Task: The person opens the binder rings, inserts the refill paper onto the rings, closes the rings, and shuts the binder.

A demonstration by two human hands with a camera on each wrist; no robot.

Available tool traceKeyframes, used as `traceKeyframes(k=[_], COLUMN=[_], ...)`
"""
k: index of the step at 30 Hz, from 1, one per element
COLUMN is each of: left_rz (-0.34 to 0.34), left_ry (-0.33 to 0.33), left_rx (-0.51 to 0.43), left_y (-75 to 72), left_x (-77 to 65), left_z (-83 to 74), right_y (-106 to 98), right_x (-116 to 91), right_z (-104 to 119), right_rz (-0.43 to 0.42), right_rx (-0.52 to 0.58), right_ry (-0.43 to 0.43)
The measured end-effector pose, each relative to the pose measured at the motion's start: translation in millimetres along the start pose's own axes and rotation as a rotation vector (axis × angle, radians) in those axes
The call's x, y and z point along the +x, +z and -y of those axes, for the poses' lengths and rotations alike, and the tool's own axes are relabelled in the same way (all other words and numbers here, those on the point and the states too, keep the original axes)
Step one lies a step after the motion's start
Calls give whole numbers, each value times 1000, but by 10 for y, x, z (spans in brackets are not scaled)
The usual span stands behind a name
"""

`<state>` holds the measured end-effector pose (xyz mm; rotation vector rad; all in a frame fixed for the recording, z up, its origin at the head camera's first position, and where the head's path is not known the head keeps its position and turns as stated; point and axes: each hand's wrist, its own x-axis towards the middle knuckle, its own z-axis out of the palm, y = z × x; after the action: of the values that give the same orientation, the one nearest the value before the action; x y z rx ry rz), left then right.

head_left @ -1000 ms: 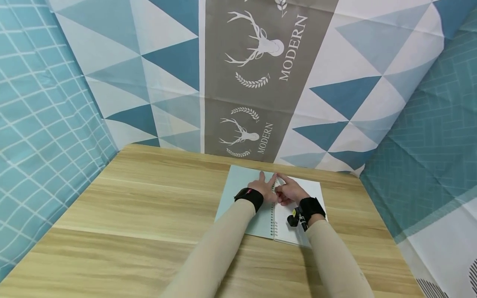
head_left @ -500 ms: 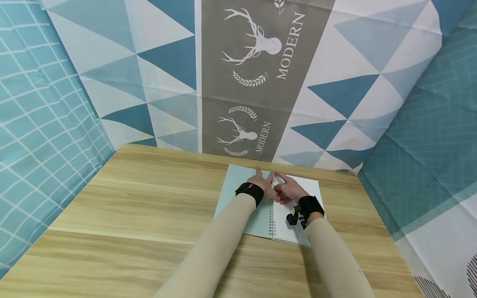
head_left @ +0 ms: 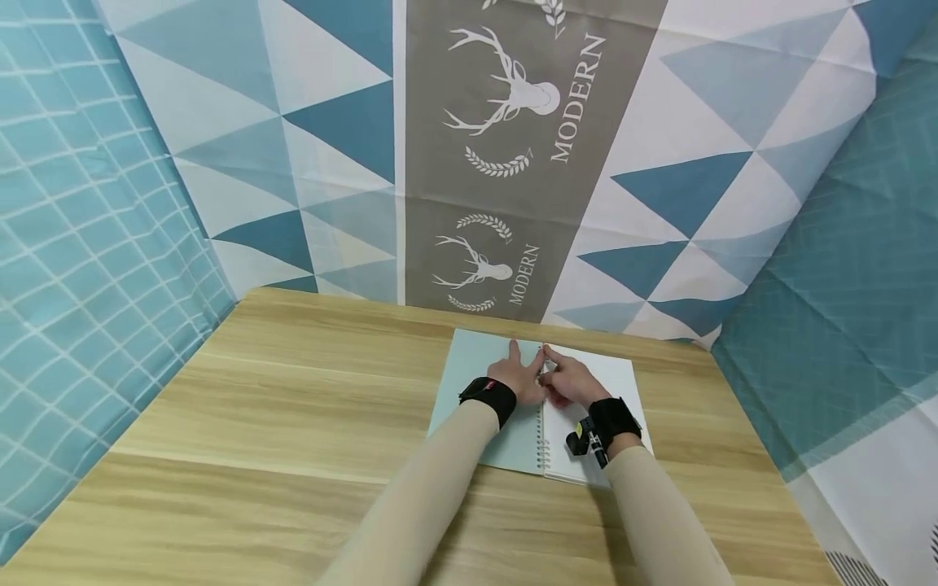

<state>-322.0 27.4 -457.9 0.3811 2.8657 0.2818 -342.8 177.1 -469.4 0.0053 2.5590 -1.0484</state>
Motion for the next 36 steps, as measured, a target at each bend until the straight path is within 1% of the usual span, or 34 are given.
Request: traceKeyframes(k=[5, 6, 9, 11, 14, 16, 19, 21, 22, 24, 27, 29, 30, 34, 36], left_rz=[2, 2, -4, -3, -3, -2, 9, 35, 44, 62, 54, 50, 54, 67, 55], left_ry=[-10, -10, 4, 17, 55, 88, 155, 197, 210, 228, 238, 247, 250, 257, 258], left_rx=[-7, -4, 13, 32, 95, 137, 176, 146, 121, 63, 14, 1, -4, -37, -33], left_y=[27, 33, 52, 85, 129, 130, 130, 139, 154, 192, 235, 242, 242, 211, 188], left_x=[-68, -89, -181, -252, -386, -492, -649, -747, -788, -862, -924, -943, -945, -957, -969], left_z=[21, 24, 19, 11, -7, -27, -46, -43, -34, -6, 41, 66, 75, 92, 90], right_y=[63, 78, 132, 177, 233, 244, 220, 191, 175, 143, 103, 84, 77, 68, 67], right_x=[-47, -55, -87, -122, -221, -339, -538, -653, -695, -758, -815, -842, -855, -880, -883], right_z=[37, 55, 72, 33, -82, -146, -194, -198, -198, -195, -189, -198, -206, -239, -244], right_rz=[-13, -22, -49, -48, -4, 29, 72, 96, 110, 148, 158, 152, 142, 80, 50], right_rx=[-61, -86, -148, -156, -150, -149, -202, -240, -258, -275, -307, -327, -354, -407, -420], right_ry=[-23, -23, -57, -109, -220, -269, -328, -370, -399, -429, -429, -414, -419, -447, -452])
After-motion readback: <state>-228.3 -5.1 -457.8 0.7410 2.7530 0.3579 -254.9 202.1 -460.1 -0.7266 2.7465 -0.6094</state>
